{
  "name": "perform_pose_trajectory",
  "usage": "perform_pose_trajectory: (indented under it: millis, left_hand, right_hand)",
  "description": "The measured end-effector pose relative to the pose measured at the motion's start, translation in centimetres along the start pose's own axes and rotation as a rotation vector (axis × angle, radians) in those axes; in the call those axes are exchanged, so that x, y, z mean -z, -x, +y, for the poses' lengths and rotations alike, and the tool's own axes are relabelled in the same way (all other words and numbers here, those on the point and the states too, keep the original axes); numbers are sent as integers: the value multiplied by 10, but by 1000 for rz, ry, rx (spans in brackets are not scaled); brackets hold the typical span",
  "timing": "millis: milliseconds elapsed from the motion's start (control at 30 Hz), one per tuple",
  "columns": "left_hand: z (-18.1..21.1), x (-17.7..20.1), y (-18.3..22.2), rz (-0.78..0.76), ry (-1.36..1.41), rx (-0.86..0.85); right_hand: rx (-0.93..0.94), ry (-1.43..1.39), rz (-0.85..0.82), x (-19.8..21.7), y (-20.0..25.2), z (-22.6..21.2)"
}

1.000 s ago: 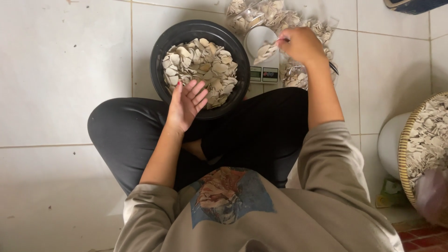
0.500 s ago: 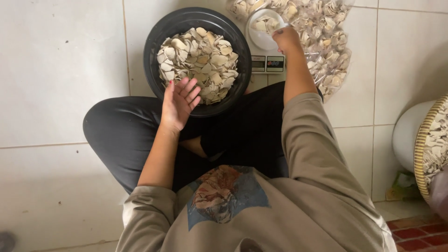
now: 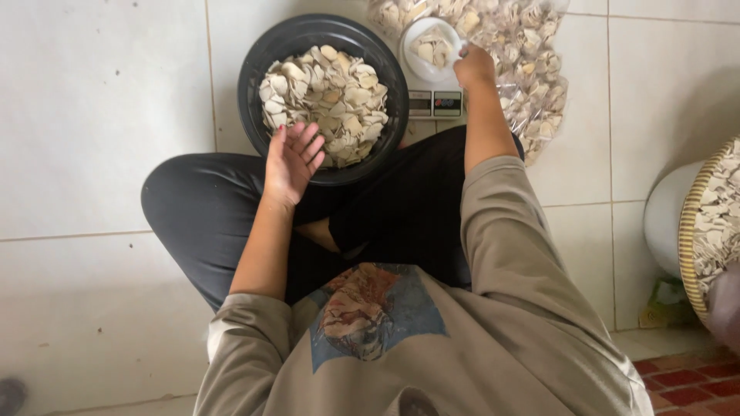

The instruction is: Packaging chips into small plastic bags using a spoon and weighing them on a digital scale.

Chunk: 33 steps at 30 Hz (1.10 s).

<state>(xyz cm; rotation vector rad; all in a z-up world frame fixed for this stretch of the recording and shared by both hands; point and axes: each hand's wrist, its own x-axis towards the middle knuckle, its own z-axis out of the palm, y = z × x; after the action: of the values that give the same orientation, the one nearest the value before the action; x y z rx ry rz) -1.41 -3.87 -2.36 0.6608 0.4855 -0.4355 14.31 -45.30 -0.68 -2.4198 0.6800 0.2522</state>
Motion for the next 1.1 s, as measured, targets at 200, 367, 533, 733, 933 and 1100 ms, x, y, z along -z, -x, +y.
perform_pose_trajectory:
  millis: [200, 367, 533, 733, 933, 1100]
  left_hand:
    - [4, -6, 8, 15, -5, -6]
    - [3, -3, 4, 16, -2, -8]
    - [0, 1, 1, 14, 20, -6]
    - [0, 0, 3, 23, 13, -8]
    - [-1, 3, 2, 19, 25, -23]
    - [-3, 4, 0, -4, 21, -25]
  right_hand:
    - [-212, -23, 112, 0, -19, 11]
    - [-227, -23, 106, 2, -9, 5]
    - [-191, 61, 38, -11, -28, 22]
    - [-233, 270, -112, -21, -34, 22]
    - [-418, 107, -355, -17, -22, -3]
    - [-209, 17, -182, -17, -16, -7]
